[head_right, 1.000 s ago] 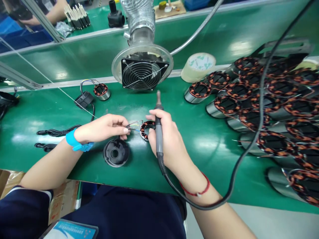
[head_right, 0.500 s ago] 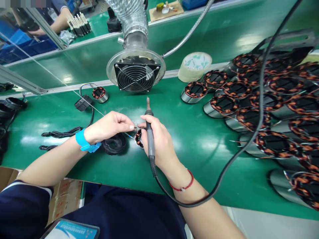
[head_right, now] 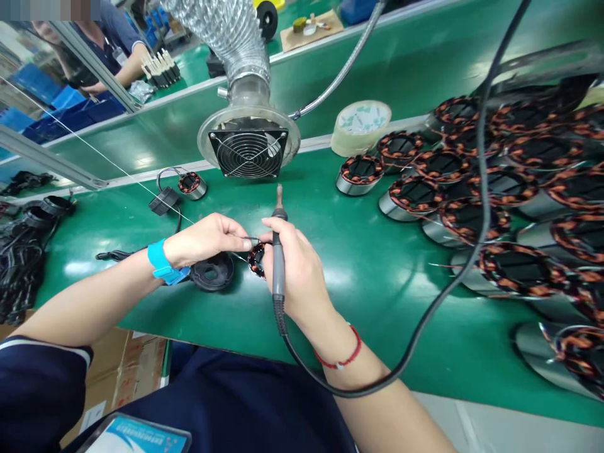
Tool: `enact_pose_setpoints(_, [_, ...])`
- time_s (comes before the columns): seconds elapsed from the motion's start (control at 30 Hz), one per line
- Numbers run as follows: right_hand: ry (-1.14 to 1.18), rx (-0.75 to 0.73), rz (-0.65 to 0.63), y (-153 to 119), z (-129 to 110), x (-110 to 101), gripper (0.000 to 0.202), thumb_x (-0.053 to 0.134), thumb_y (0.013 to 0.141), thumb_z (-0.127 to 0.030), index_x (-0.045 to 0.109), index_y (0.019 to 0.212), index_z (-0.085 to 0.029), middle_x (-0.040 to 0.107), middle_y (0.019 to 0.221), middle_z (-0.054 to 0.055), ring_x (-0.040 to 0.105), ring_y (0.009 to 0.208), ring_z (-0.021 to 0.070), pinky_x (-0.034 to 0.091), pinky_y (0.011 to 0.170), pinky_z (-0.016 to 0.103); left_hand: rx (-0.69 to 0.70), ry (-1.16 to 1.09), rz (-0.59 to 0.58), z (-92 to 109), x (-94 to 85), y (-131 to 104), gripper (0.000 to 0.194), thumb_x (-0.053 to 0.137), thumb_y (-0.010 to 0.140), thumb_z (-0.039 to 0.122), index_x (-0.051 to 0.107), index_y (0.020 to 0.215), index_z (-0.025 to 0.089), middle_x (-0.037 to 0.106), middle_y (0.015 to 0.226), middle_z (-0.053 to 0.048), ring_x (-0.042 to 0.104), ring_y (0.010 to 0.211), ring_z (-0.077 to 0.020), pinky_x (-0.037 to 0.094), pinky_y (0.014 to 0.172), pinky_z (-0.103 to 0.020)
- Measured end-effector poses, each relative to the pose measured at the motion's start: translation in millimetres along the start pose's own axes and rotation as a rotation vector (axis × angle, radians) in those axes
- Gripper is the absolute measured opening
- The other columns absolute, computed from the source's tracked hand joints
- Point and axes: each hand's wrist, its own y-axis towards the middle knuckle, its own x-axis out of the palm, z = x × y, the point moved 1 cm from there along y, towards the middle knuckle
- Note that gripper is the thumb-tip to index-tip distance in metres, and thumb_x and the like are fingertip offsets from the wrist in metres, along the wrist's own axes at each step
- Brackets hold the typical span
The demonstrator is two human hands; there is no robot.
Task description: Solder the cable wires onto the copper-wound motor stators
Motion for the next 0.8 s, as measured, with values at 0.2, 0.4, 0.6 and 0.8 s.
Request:
enact_pose_setpoints(0.2, [-0.001,0.003,0.011,-0.7,-2.1,-0.6,0.034,0.045,0.087,-0.017,0.048,0.12,-0.025,0.069,0.097,0.002,0.067,0.092,0.0199,0.054,0.085,0.037,-0.053,0.113,-0.084,5.4,-14.6,-5.5,0.024,0.073,0.07,0.035,0.064,0.071,0.013,0.043,0.053,0.007,0.029,0.048,-0.0046,0.019,0.05,-0.022])
enact_pose_setpoints(0.4, [0.01,-0.03,0.012,-0.8,-2.0,-0.8,0.033,0.046,0.087,-0.016,0.049,0.119,-0.024,0.07,0.097,0.002,0.066,0.092,0.0197,0.054,0.086,0.037,-0.01,0.04,0.02,2.0,-8.4,-3.4,0.017,0.074,0.065,0.025,0.065,0.065,0.011,0.057,0.061,0.003,0.045,0.058,-0.007,0.033,0.061,-0.023])
enact_pose_setpoints(0.6, [-0.013,-0.041,0.011,-0.7,-0.8,-1.5,0.034,0.046,0.088,-0.015,0.049,0.12,-0.025,0.07,0.098,0.001,0.066,0.091,0.0196,0.053,0.087,0.037,-0.01,0.078,-0.038,5.9,-8.7,-6.6,0.017,0.07,0.074,0.028,0.065,0.071,0.012,0.053,0.058,0.004,0.042,0.055,-0.0063,0.033,0.06,-0.022])
enact_pose_setpoints(0.8, [-0.023,-0.025,0.038,-0.5,-1.8,-1.5,0.033,0.047,0.087,-0.016,0.05,0.119,-0.025,0.07,0.097,0.002,0.067,0.09,0.0192,0.054,0.085,0.035,-0.064,0.279,-0.199,16.6,-27.8,-13.9,0.021,0.071,0.069,0.03,0.058,0.065,0.014,0.047,0.056,0.006,0.037,0.054,-0.0068,0.028,0.054,-0.022])
